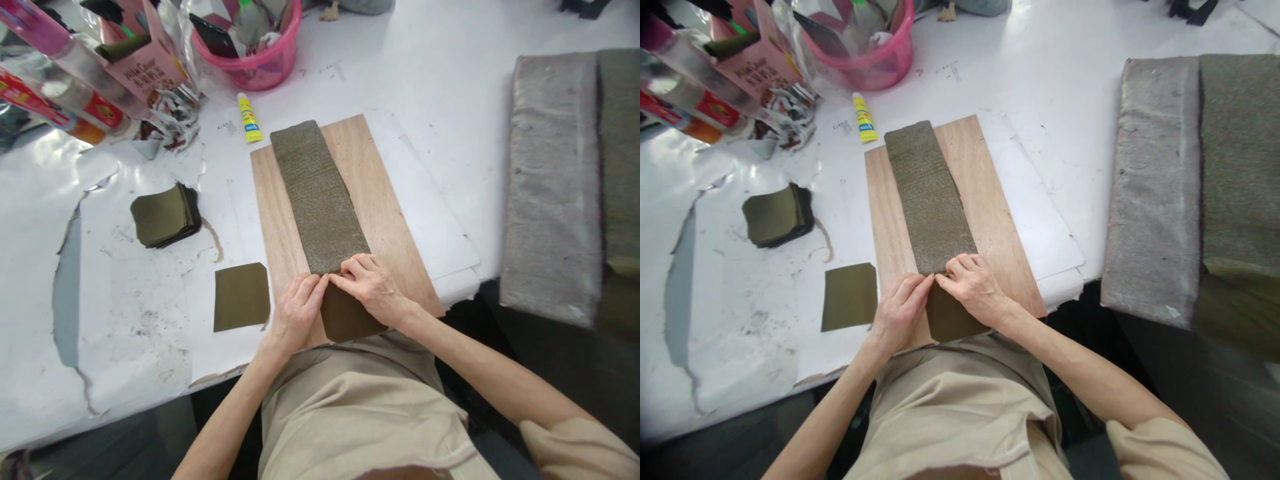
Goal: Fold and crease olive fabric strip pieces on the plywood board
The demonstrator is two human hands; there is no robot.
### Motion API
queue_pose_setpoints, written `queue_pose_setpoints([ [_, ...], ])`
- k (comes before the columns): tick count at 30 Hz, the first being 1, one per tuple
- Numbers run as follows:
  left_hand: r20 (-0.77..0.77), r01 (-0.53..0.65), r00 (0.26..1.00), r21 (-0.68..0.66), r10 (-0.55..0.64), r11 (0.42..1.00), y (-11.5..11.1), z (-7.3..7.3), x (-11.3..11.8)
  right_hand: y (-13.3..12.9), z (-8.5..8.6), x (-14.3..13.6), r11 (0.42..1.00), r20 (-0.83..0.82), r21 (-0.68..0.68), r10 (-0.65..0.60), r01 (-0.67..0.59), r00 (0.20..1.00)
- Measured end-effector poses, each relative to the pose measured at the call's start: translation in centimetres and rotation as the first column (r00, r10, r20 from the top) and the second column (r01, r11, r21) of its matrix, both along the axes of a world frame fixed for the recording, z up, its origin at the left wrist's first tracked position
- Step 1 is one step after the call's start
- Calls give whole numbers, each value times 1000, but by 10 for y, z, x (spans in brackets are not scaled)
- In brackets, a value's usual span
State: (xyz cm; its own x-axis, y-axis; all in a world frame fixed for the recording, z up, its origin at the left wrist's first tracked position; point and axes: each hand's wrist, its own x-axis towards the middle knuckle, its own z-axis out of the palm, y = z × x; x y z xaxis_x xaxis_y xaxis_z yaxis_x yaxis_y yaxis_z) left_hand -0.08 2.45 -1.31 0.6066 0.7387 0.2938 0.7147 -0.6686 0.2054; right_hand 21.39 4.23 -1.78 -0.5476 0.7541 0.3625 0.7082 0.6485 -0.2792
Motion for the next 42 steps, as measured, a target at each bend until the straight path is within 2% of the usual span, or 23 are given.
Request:
queue_pose_setpoints([
  [4, -53, 0, 999, 40, 2, 999, 2, 1, 9, 8, 2, 11, 998, -44, -14, 54, -55, 998],
  [11, -142, 7, 990, 80, 5, 997, 1, -1, 5, 22, -4, 39, 980, -35, -35, 194, -195, 980],
  [19, -232, 32, 973, 79, -12, 996, 1, 5, 9, 18, 1, 37, 986, 1, -3, 166, -166, 986],
  [25, -305, 119, 946, 25, -106, 993, 5, 12, 12, 19, 4, 44, 986, -1, -24, 164, -164, 987],
  [30, -360, 103, 926, -41, -111, 994, 8, 18, 17, 21, 3, 55, 985, -29, -27, 172, -173, 985],
  [33, -400, 104, 911, -25, -105, 994, 9, 20, 21, 21, 3, 58, 985, -34, -27, 171, -172, 985],
  [37, -387, 130, 915, 12, -115, 991, 9, 18, 24, 21, 5, 59, 986, -20, -33, 166, -166, 986],
  [42, -403, 148, 901, -57, -159, 987, 12, 22, 30, 21, 2, 64, 986, -26, -18, 164, -165, 986],
])
